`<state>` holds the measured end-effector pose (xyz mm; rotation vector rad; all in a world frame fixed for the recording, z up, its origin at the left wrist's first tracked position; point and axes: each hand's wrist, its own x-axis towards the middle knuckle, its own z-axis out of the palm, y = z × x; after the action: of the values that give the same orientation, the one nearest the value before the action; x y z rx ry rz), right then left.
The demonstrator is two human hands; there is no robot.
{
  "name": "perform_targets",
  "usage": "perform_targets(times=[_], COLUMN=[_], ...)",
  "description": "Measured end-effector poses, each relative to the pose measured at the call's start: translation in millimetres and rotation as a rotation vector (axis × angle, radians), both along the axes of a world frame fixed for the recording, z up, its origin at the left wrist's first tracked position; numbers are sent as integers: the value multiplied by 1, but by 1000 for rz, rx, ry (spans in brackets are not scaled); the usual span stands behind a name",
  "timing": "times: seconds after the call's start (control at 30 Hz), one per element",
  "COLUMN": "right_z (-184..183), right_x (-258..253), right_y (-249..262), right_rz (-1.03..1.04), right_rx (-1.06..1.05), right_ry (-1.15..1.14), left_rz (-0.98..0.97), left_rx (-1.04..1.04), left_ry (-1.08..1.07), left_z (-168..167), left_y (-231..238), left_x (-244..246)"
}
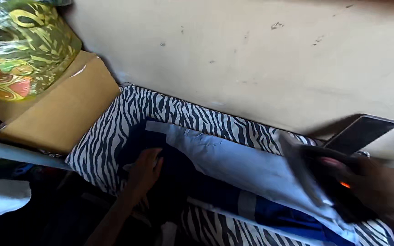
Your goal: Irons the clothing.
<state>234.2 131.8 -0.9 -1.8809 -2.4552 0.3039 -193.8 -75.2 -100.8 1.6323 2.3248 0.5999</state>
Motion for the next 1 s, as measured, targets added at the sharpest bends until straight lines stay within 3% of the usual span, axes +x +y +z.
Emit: perform_targets(times=[0.07,0.17,0.23,0.3,0.57,0.87,1.0], right_z=[-2,-35,-58,-69,-74,-80,-83], right_x=[-110,-239,-298,-325,-254,-199,-173], right_y=[-1,3,9,12,13,6,9], right_rz=[139,314,308,240,107,501,639], right_rx=[-67,-253,-307,-313,-320,-342,-353], right_ry=[-51,-159,-137,-114,-182,-249,-261], left_rz=[-78,-82,4,23,-21,-65,-20], left_rx=[39,-125,-176,-114,78,87,-135], left_ry=[47,117,103,89,83,98,143], left_z=[-19,-61,-90,-109,-129,-131,-88], left_y=[53,98,100,93,86,81,86], left_x=[-12,-50,-87,-105,-111,-120,-100])
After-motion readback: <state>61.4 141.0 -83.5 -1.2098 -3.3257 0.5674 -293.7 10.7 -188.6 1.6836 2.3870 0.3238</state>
